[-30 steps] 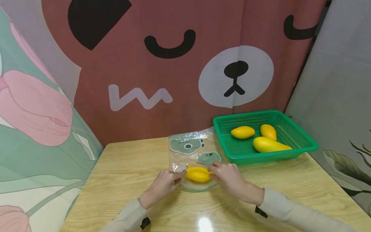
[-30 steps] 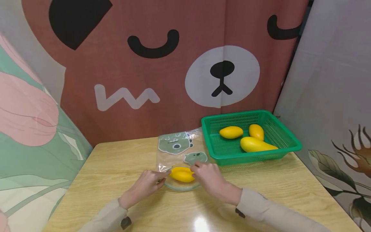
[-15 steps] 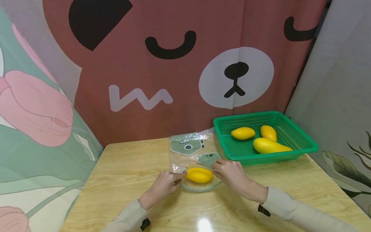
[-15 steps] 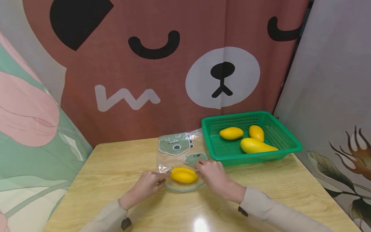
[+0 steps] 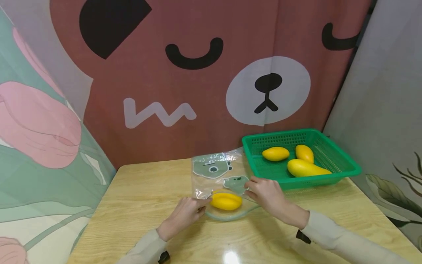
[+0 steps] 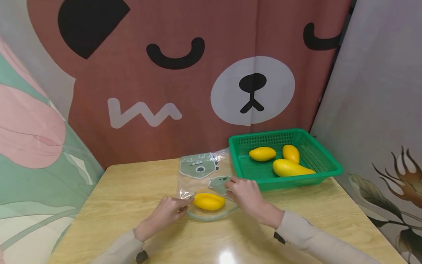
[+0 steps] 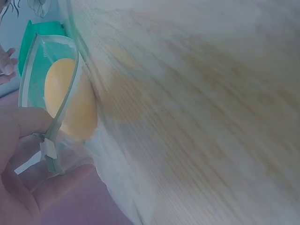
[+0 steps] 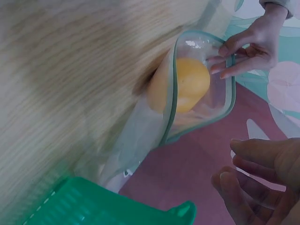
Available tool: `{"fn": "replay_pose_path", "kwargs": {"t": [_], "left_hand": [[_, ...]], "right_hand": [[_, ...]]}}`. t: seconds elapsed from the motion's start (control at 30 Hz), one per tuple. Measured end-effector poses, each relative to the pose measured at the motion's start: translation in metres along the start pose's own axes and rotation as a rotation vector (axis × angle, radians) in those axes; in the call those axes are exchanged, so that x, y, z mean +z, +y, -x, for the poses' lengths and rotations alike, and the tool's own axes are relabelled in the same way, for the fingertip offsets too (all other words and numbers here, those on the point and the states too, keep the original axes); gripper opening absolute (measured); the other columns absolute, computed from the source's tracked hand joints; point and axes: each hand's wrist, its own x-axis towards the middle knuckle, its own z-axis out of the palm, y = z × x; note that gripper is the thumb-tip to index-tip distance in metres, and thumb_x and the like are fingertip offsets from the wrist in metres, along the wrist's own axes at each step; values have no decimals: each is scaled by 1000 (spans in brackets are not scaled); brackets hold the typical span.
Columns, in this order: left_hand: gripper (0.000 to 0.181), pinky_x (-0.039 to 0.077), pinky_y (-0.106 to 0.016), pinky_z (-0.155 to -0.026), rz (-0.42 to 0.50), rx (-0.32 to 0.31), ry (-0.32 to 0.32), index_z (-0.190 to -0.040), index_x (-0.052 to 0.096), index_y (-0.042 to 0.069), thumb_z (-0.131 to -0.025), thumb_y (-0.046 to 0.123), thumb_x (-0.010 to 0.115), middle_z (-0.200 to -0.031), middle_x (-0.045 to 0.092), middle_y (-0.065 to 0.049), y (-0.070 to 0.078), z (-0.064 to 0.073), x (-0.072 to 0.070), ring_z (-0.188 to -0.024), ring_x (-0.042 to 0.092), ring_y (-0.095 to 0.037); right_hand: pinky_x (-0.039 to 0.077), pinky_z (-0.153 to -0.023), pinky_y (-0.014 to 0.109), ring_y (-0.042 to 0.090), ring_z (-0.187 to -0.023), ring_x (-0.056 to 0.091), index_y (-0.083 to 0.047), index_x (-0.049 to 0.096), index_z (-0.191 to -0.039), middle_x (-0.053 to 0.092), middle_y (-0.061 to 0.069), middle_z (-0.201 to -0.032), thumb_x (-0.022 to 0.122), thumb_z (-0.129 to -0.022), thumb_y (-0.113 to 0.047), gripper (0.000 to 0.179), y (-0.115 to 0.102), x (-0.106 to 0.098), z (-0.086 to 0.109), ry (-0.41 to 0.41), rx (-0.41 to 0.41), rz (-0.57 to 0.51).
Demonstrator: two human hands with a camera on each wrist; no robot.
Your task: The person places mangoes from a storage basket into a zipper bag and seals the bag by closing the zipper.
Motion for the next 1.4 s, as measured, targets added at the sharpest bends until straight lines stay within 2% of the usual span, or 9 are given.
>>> {"fn": "replay_pose_path", "kwargs": {"t": [0.2,0.37,0.83,1.2,1.4], "left_hand": [[35,29,-14,-41,-23,11,20,-109,76,13,-77,-2,75,-72,67,2,-1,-1,0,-48,32,1],[35,32,-13,-43,-14,20,10,-109,75,12,-77,-3,75,-71,66,3,0,-1,0,-49,35,1],[37,28,-12,-42,-3,-10,-22,-114,75,11,-80,-3,75,-84,74,-3,2,-1,0,-48,28,3],[37,30,-13,-43,2,1,-17,-113,75,11,-79,-3,76,-83,73,-4,2,0,-1,-49,32,2],[37,28,-12,-42,5,-6,-24,-114,75,11,-80,-3,75,-85,74,-2,1,-1,-1,-48,28,3]], "right_hand": [[47,-45,25,15,-59,64,-13,73,-84,67,-2,-82,88,-73,-12,18,5,-7,-3,-14,28,-16],[45,-45,23,14,-57,61,-13,74,-83,64,-3,-79,87,-74,-12,16,10,-9,-3,-32,47,-21],[42,-41,25,13,-52,57,-12,74,-82,63,-3,-75,88,-72,-10,18,27,-13,-5,-12,78,28],[38,-41,21,10,-51,55,-13,73,-83,65,-2,-79,87,-74,-13,17,41,-15,-4,-54,119,28],[42,-43,25,13,-56,60,-13,73,-83,66,-1,-79,87,-75,-12,16,49,-17,-4,-57,143,32]]}}
